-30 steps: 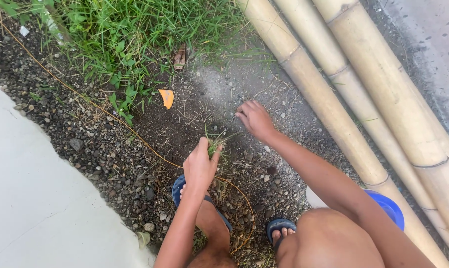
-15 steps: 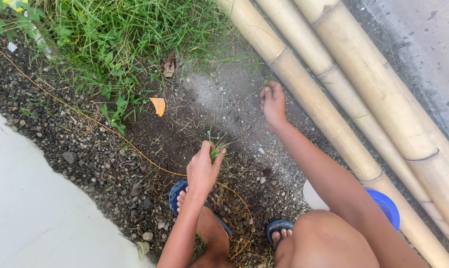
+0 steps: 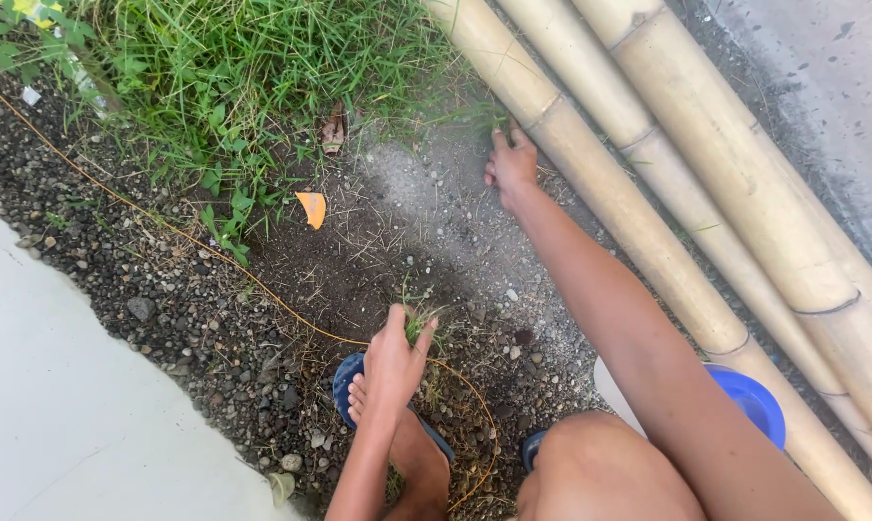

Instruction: Pulling grass and weeds from the ground by hand in an outdoor area.

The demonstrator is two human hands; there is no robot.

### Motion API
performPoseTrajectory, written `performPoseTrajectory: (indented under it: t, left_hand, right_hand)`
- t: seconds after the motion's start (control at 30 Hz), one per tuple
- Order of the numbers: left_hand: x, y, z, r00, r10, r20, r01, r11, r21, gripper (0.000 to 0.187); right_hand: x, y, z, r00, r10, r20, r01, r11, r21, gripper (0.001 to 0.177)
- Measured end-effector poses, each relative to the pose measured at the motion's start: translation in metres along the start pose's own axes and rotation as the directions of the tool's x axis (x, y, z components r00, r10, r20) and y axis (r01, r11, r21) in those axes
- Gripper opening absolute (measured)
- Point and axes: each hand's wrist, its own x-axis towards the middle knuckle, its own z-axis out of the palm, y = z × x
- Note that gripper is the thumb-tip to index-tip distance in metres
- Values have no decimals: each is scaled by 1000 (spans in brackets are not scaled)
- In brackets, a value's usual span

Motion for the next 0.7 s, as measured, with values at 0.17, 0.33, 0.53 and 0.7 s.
performPoseTrajectory:
  t: [0.17,0.33,0.53,0.7]
  left_hand:
    - [-13,-6,-7,999,-49,7,49,999,-21,32]
    - [-14,-15,-4,995,-97,6,97,994,-46,34]
    - [-24,-12,-13,986,-165,9,165,984,-70,38]
    - [-32,-2,-16,980,-200,3,199,975,-95,39]
  right_hand:
    - [32,18,9,988,-75,-136,64,995,-80,33]
    - [71,46,7,940,-160,-301,70,955,-289,23]
    - [39,31,5,923,-309,-228,205,899,-387,29]
    - [26,15,-9,889,-454,-59,362,777,-515,28]
